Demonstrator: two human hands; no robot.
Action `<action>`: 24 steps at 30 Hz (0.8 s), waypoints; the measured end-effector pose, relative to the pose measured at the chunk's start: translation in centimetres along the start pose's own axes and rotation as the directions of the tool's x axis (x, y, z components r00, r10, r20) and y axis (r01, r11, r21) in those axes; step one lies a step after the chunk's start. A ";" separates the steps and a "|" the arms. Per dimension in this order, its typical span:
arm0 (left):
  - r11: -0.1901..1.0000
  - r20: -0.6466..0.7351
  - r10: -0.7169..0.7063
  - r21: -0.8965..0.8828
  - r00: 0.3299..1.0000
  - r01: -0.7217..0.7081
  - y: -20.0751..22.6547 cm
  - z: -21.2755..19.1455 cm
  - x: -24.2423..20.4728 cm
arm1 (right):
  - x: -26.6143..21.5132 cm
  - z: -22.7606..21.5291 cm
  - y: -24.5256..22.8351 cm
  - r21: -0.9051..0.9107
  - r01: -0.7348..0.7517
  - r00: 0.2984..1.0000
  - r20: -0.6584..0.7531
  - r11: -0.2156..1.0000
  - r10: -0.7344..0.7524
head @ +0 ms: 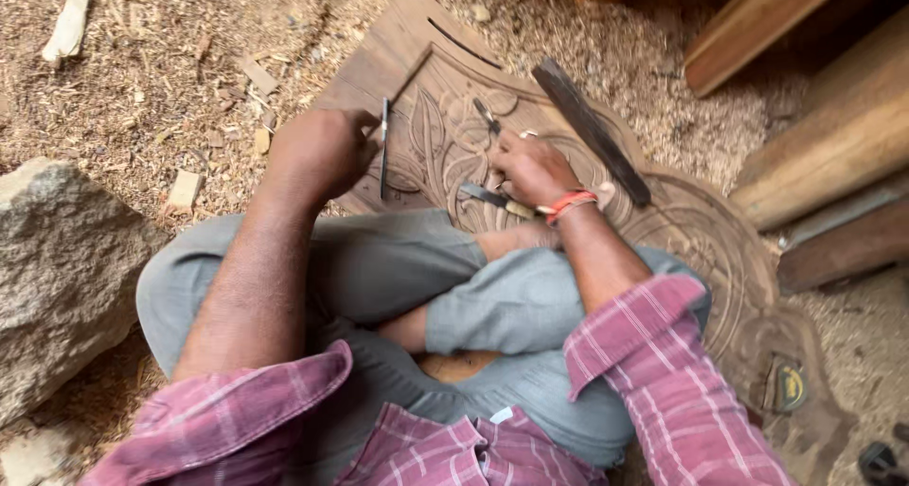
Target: The person is carving a floral design into a wooden board using a chisel and a wooden mallet. They are sitting cross-legged on the ground, striking the chisel to remove wood shavings and refine the details of the pattern.
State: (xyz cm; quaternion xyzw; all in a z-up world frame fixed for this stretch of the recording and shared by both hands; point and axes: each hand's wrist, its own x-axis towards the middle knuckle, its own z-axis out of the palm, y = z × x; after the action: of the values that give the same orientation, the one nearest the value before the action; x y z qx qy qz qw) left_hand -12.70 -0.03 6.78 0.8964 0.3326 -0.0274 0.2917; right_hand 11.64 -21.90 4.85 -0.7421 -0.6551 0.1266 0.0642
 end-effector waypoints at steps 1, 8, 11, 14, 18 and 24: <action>0.999 -0.033 -0.027 -0.036 0.999 0.026 -0.4 0.0 0.4 | 0.3 -0.3 0.0 0.051 -0.021 0.999 -0.025 0.998 0.023; 0.996 0.043 -0.074 -0.039 0.996 0.076 0.2 1.1 5.0 | 1.9 0.0 -0.4 0.656 -0.507 0.801 0.118 0.559 0.588; 0.991 0.012 -0.094 -0.092 0.995 0.095 0.0 1.2 6.1 | 3.0 1.5 0.1 0.634 -0.497 0.773 0.014 0.592 0.634; 0.986 -0.013 -0.114 -0.127 0.993 0.111 -0.9 1.2 6.2 | 5.8 4.4 1.4 0.783 -0.286 0.797 -0.125 0.552 0.591; 0.977 0.060 -0.152 -0.144 0.987 0.159 -1.6 0.5 6.3 | 8.7 8.1 1.2 0.834 -0.355 0.718 -0.046 0.422 0.695; 0.968 0.110 -0.122 -0.206 0.986 0.142 -1.6 0.6 7.2 | 8.8 6.3 -1.0 0.746 -0.370 0.718 -0.150 0.554 0.680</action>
State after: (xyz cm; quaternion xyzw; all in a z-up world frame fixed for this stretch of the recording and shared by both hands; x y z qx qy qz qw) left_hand -8.05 4.80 3.72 0.8335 0.3781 -0.0543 0.3992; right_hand 9.97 -13.48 -1.89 -0.8397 -0.2726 0.2022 0.4239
